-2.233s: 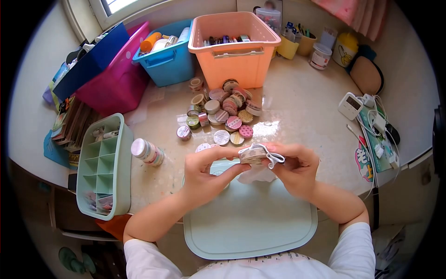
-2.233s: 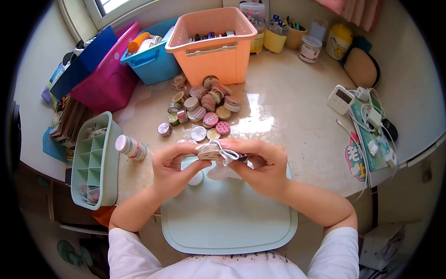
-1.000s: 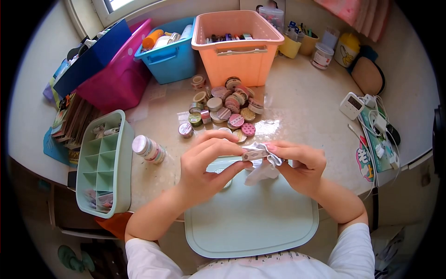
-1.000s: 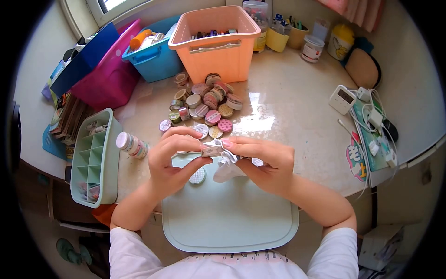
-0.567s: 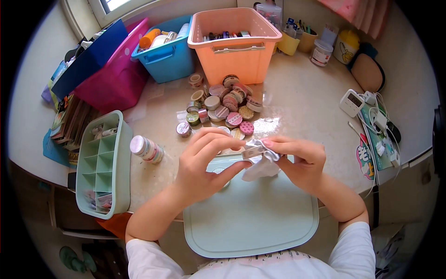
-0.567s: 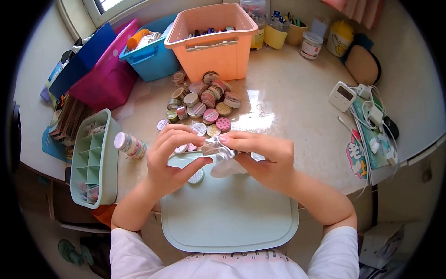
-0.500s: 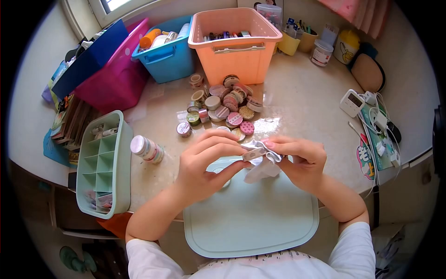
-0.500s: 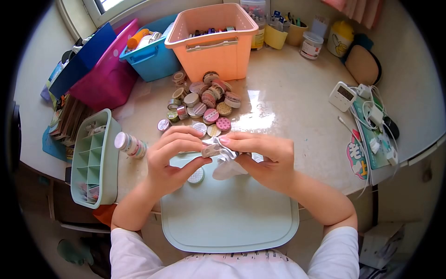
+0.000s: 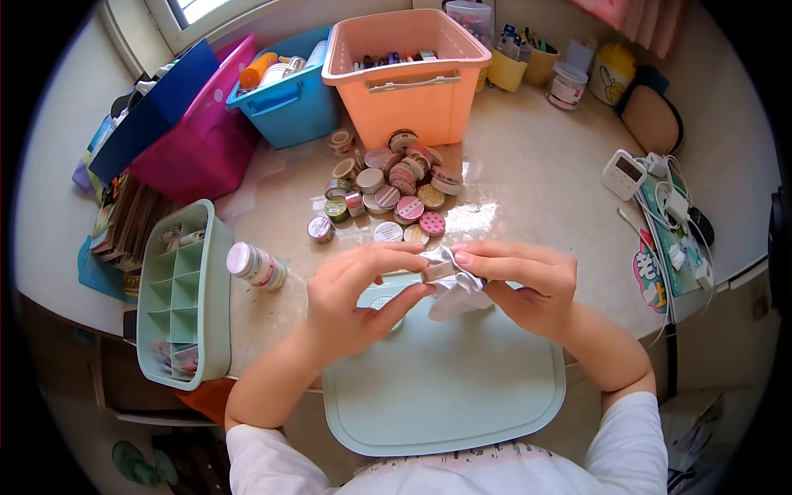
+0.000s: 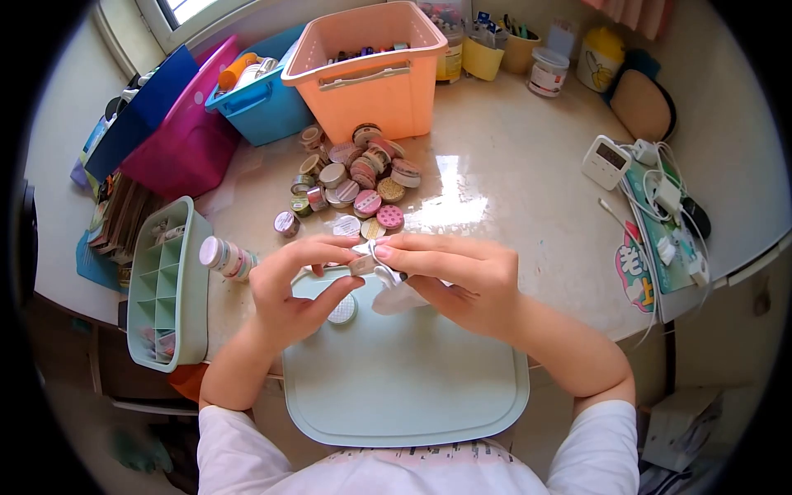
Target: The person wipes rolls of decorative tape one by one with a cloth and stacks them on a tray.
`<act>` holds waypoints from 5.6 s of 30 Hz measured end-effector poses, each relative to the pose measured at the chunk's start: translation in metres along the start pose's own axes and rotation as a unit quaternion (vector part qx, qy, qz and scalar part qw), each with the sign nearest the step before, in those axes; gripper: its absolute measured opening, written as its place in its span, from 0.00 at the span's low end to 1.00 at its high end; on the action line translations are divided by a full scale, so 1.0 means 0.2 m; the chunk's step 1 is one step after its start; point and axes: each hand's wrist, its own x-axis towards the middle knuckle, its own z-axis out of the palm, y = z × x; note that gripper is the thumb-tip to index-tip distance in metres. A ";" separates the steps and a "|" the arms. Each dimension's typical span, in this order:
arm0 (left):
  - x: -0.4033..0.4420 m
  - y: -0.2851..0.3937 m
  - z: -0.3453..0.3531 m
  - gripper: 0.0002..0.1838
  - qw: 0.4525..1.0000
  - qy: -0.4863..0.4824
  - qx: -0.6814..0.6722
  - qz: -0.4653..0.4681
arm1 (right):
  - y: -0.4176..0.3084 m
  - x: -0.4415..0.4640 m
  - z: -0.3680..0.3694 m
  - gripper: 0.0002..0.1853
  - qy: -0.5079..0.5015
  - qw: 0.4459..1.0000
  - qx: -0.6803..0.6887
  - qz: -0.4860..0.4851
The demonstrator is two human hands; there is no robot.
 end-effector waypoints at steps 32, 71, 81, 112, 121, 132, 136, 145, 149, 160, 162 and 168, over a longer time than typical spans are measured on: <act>0.06 -0.03 -0.25 0.29 0.934 -0.325 0.102 -0.105 | 0.09 0.00 0.02 0.08 -0.025 0.830 0.312 0.462; 0.03 -0.25 -0.22 0.29 0.933 -0.051 0.286 -0.211 | 0.57 0.05 0.12 0.19 -0.051 0.941 -0.276 0.192; 0.00 -0.47 -0.22 0.38 0.918 -0.070 0.286 -0.265 | 0.53 0.03 0.05 0.22 0.014 0.958 -0.165 0.234; 0.01 -0.15 0.01 0.26 0.968 -0.008 -0.227 -0.109 | 0.04 0.06 0.08 0.11 0.084 0.857 0.293 0.416; -0.01 -0.10 -0.02 0.24 0.957 -0.017 -0.252 -0.141 | -0.02 0.10 0.04 0.20 -0.136 0.983 -0.101 -0.071; -0.02 -0.12 -0.02 0.22 0.960 -0.050 -0.251 -0.116 | -0.02 0.12 0.08 0.11 -0.135 0.978 -0.085 -0.138; -0.01 -0.12 -0.02 0.23 0.960 -0.034 -0.261 -0.091 | 0.01 0.11 0.02 0.09 -0.178 0.967 -0.055 -0.174; -0.02 -0.17 0.02 0.25 0.944 -0.057 -0.307 -0.103 | 0.01 0.07 0.10 0.15 0.094 0.759 0.463 0.448; 0.00 -0.14 0.00 0.27 0.998 -0.017 -0.064 -0.022 | -0.01 0.05 0.11 0.15 0.082 0.788 0.442 0.421; 0.00 -0.17 0.01 0.25 0.984 -0.021 -0.157 -0.075 | -0.02 0.10 0.05 0.11 0.151 0.885 0.318 0.303; 0.00 -0.16 0.03 0.22 0.971 0.003 -0.220 -0.094 | -0.03 0.08 0.07 0.11 0.103 0.933 0.272 0.210; -0.02 -0.15 -0.03 0.21 0.978 -0.002 -0.199 -0.069 | -0.03 0.10 0.07 0.11 -0.111 0.980 -0.063 -0.151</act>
